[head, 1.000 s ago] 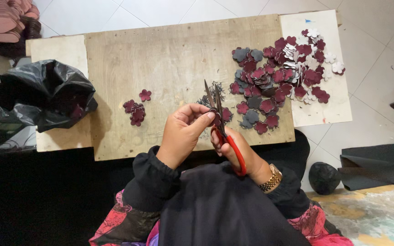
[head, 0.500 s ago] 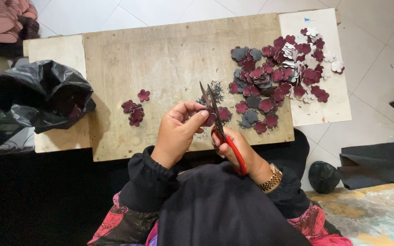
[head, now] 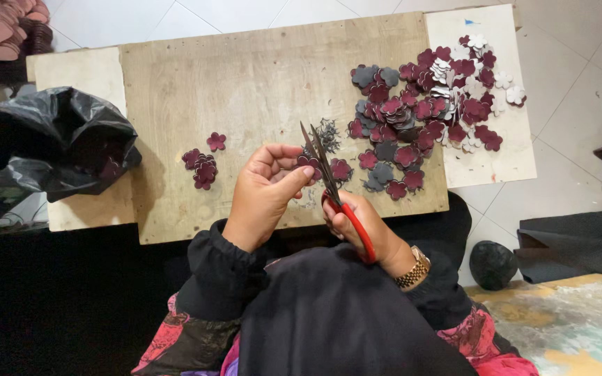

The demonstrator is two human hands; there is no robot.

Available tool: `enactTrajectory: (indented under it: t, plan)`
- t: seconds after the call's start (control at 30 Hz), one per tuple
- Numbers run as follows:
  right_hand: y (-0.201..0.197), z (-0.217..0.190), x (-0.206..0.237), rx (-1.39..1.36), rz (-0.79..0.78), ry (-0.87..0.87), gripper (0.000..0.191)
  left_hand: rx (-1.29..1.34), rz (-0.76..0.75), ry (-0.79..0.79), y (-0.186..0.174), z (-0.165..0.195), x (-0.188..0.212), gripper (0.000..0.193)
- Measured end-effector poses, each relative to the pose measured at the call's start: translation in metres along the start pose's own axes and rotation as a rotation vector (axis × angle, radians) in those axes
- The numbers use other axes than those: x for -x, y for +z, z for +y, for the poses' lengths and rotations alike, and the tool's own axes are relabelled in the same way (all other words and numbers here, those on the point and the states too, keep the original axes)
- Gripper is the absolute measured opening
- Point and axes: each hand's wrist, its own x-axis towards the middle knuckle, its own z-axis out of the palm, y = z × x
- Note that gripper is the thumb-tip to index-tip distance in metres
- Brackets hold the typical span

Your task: The person sits on the floor and uses red-handled scissors to trim the edges of small flower-shaped fabric pieces. They pick up each piece, trim it, and place it back on the wooden board among other finished pieces.

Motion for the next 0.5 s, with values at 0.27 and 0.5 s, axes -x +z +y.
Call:
enactTrajectory:
  t: [0.27,0.5]
  plan:
    - [-0.005,0.005,0.002,-0.057,0.009,0.052,0.062,0.137,-0.045,0.029,0.0,-0.008,-0.004,0.024]
    - [-0.008,0.012,0.002,-0.024,0.03,0.09,0.051,0.1,-0.02,0.055,-0.005,-0.014,-0.007,0.016]
